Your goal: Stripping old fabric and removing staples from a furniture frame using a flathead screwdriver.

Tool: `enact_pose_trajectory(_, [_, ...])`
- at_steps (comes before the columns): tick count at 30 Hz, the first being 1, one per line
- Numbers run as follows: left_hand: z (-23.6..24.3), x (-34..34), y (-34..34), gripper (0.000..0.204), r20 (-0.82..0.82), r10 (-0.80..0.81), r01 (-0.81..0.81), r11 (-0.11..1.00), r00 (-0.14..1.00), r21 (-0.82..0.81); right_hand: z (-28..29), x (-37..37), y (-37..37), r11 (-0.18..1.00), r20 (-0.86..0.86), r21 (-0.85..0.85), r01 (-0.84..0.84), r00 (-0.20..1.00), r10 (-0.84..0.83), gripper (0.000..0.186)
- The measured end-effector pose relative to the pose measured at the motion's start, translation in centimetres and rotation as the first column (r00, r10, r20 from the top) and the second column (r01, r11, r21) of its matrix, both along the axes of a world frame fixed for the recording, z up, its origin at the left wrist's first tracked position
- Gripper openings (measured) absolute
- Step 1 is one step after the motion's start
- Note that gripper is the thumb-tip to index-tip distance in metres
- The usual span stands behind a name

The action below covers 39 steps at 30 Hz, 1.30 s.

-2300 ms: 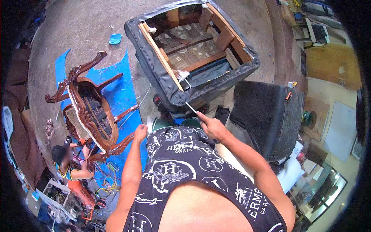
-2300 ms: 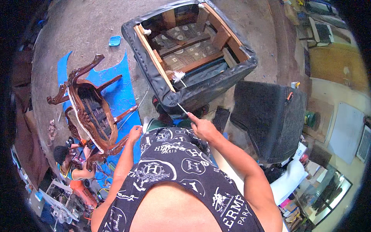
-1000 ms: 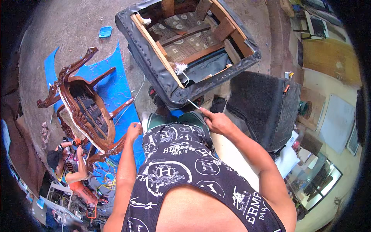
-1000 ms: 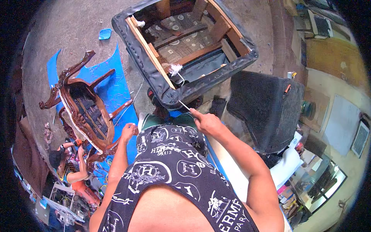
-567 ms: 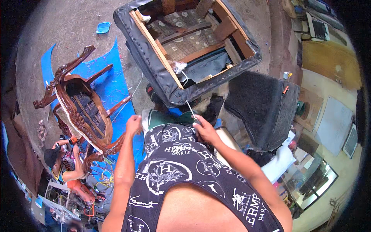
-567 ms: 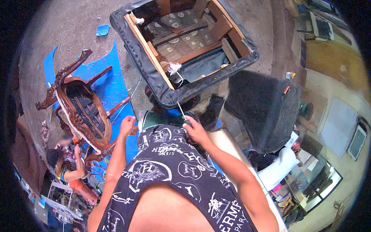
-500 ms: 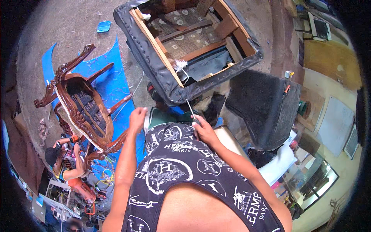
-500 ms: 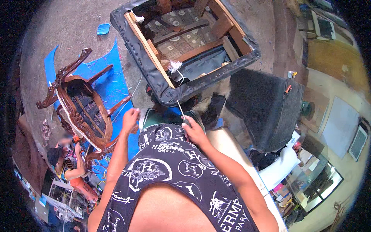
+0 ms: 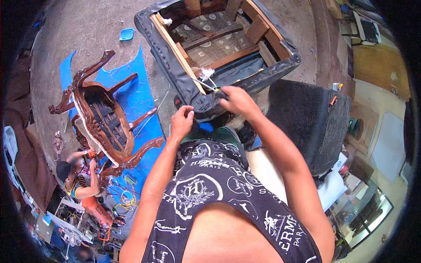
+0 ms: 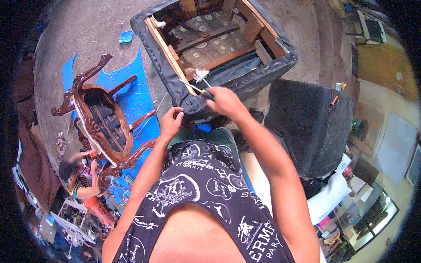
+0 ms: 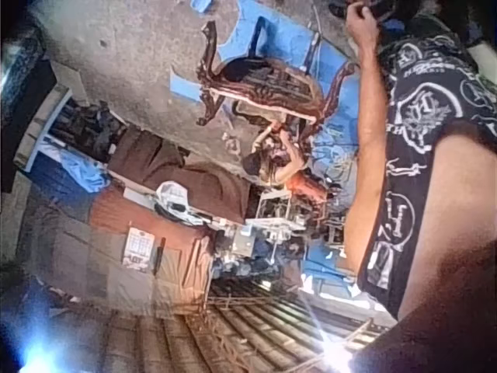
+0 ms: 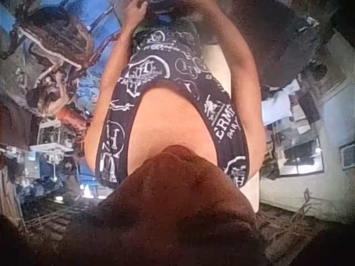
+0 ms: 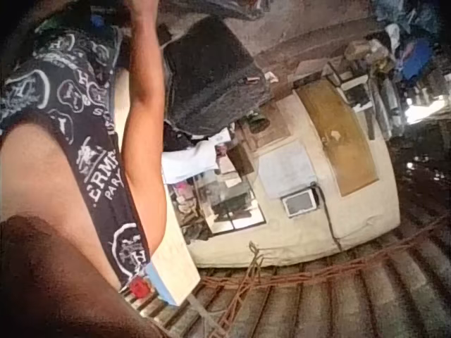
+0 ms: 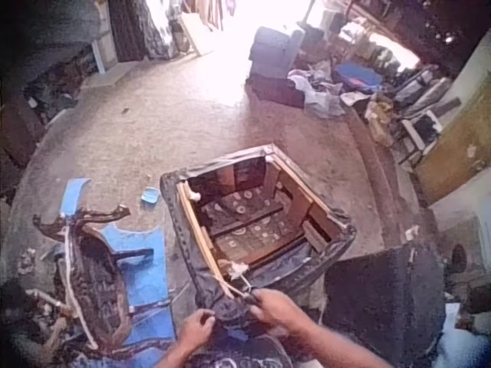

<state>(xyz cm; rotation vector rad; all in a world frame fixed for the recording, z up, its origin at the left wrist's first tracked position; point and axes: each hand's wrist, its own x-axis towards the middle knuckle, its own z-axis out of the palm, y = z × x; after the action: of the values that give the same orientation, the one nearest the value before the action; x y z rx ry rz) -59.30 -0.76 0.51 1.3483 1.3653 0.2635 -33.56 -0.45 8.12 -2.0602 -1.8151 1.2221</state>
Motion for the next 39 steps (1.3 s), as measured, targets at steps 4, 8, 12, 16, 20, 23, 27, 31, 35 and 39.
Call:
enact_pose_trajectory(4, [-0.9,-2.7,-1.8,0.021,-0.043,0.054,-0.052,0.998,0.998,0.041,-2.6,-0.3,4.6,0.958,0.162,-0.167,-0.232,0.952,0.259,0.034])
enact_pose_trajectory(8, [-1.8,-5.4,-3.9,0.022,-0.071,0.150,-0.150,0.989,0.986,0.012,-3.1,-0.5,5.7,0.915,0.196,-0.226,-0.335,0.904,0.380,0.035])
enact_pose_trajectory(12, [-2.8,-7.1,-5.9,0.021,-0.133,0.134,-0.139,0.990,0.982,-0.031,-2.7,-0.6,5.3,0.886,0.203,-0.235,-0.400,0.871,0.447,0.034])
enact_pose_trajectory(16, [-4.3,-8.2,-7.3,0.021,-0.127,0.154,-0.156,0.988,0.980,-0.003,-1.6,-0.6,4.4,0.858,0.168,-0.242,-0.453,0.851,0.497,0.034])
enact_pose_trajectory(20, [-3.7,-7.4,-6.6,0.022,-0.086,0.172,-0.174,0.985,0.981,-0.016,-2.4,0.8,2.8,0.839,0.169,-0.118,-0.531,0.822,0.544,0.032])
enact_pose_trajectory(23, [-1.4,-5.1,-4.6,0.022,-0.037,0.117,-0.118,0.993,0.992,-0.020,-2.1,0.9,2.7,0.876,0.130,0.017,-0.482,0.870,0.476,0.030])
enact_pose_trajectory(27, [-0.9,-0.9,-2.7,0.024,0.083,0.061,-0.075,0.981,0.995,0.177,-2.1,0.6,2.7,0.882,0.157,-0.073,-0.466,0.868,0.472,0.030])
enact_pose_trajectory(31, [-0.4,3.9,-0.5,0.027,0.064,-0.023,0.002,0.953,0.998,0.302,-1.4,0.8,2.1,0.886,0.152,-0.040,-0.462,0.874,0.462,0.029])
enact_pose_trajectory(35, [-0.4,5.4,-0.5,0.022,0.005,-0.041,0.037,0.951,0.999,0.308,-1.2,0.7,1.5,0.902,0.151,-0.029,-0.431,0.890,0.430,0.028])
enact_pose_trajectory(39, [-0.9,5.1,-1.8,0.015,0.091,-0.092,0.038,0.880,0.992,0.474,-1.0,1.0,0.5,0.937,0.148,0.005,-0.348,0.927,0.344,0.028])
